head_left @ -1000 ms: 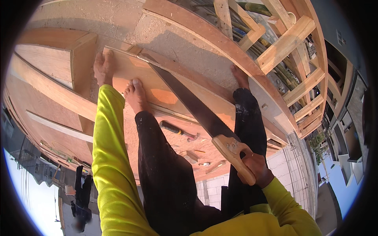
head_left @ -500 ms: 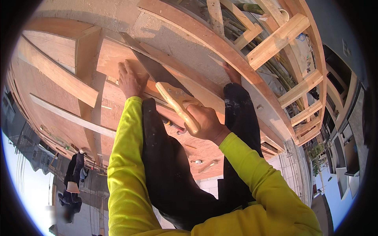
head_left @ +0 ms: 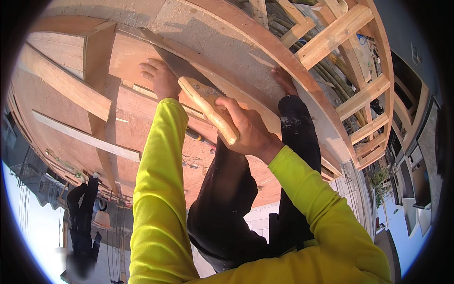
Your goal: The person measures and marks plywood sheets with a pencil, then cuts them using a hand saw to fit the roof framing. The person positions the cut pieces onto the roof structure and secures them with a hammer and nails.
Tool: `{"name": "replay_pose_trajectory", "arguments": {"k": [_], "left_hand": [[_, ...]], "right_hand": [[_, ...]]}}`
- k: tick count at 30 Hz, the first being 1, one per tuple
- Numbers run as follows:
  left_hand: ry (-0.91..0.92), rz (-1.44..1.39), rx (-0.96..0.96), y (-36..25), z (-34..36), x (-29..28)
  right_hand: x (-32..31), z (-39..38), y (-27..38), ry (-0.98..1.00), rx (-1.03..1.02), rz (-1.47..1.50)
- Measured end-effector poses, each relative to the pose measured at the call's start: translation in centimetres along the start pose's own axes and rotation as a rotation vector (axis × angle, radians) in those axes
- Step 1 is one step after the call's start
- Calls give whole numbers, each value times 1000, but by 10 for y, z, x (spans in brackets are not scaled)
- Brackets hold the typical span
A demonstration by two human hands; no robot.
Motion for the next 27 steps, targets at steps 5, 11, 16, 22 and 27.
{"name": "replay_pose_trajectory", "arguments": {"k": [5, 11, 16, 22, 27], "left_hand": [[2, -130, -77, 13, 9, 16], [72, -374, -237, 16, 13, -16], [5, -223, -213, 21, 19, 7], [50, -305, -162, 19, 25, 21], [87, -236, -154, 9, 20, -5]], "right_hand": [[3, 3, 6, 8, -129, 14], [-81, -129, 20, 33, -138, -119], [-56, -75, 3, 61, -129, 20], [-25, -26, -13, 57, -53, 92], [-85, -112, 16, 56, -75, -99]]}}
Point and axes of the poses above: each hand's wrist, its own z-axis towards the middle knuckle, its own x-axis out of the palm, y = z × x, the point moved 9 cm from there along z, towards the middle knuckle, and after that the axes turned 9 degrees about -y, right-handed, at the moved point
